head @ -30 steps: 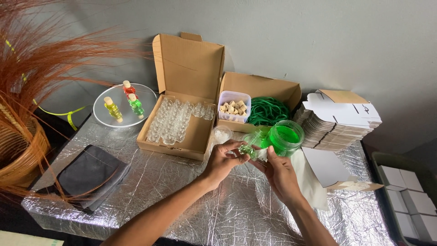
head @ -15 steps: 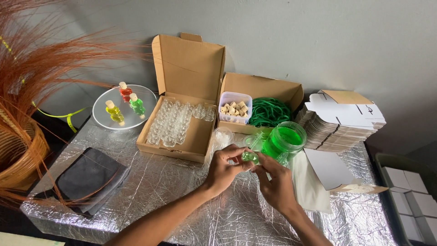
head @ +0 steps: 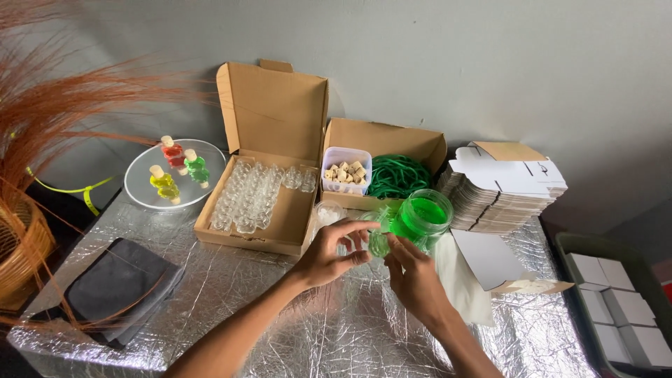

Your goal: The person threads green cords through wooden caps and attaches them to small glass perfume vials.

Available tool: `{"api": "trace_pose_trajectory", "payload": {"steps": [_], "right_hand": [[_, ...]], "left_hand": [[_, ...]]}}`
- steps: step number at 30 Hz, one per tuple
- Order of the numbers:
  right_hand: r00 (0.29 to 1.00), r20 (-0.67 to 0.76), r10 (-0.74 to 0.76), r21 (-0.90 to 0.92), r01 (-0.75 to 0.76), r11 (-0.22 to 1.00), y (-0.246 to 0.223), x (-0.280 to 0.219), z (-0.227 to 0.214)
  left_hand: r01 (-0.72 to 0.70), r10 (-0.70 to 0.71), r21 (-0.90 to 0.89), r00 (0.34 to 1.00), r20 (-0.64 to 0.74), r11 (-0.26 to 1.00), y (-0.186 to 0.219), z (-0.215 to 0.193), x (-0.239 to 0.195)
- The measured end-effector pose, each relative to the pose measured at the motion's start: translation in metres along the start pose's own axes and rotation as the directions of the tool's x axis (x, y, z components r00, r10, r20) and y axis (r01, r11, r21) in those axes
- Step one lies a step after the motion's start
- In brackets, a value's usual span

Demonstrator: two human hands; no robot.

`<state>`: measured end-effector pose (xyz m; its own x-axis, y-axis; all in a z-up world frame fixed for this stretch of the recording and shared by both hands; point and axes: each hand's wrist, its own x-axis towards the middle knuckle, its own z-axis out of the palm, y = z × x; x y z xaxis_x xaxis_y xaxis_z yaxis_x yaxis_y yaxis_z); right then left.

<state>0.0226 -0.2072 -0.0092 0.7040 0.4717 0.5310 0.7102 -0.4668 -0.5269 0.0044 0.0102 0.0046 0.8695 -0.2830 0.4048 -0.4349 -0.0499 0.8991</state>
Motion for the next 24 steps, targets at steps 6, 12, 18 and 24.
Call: {"api": "trace_pose_trajectory", "payload": {"steps": [6,12,18,24], "right_hand": [[1.000,0.014,-0.007,-0.113,0.008,0.994,-0.004,-0.004,0.009],[0.968,0.194,0.156,0.026,-0.164,0.986,-0.005,0.004,0.000],[0.825,0.470,0.313,0.283,-0.477,0.832,-0.009,0.015,-0.021],[0.698,0.715,0.048,0.688,-0.714,0.130,0.022,0.008,-0.025]], "left_hand": [[-0.016,0.034,0.140,0.991,-0.128,0.990,-0.005,0.013,0.000],[-0.036,0.060,0.364,0.997,-0.055,0.931,-0.003,0.012,-0.003],[-0.512,0.422,0.579,0.857,0.295,0.635,-0.024,-0.006,-0.002],[-0.614,0.556,0.493,0.783,0.281,0.616,-0.027,-0.011,-0.001]]}}
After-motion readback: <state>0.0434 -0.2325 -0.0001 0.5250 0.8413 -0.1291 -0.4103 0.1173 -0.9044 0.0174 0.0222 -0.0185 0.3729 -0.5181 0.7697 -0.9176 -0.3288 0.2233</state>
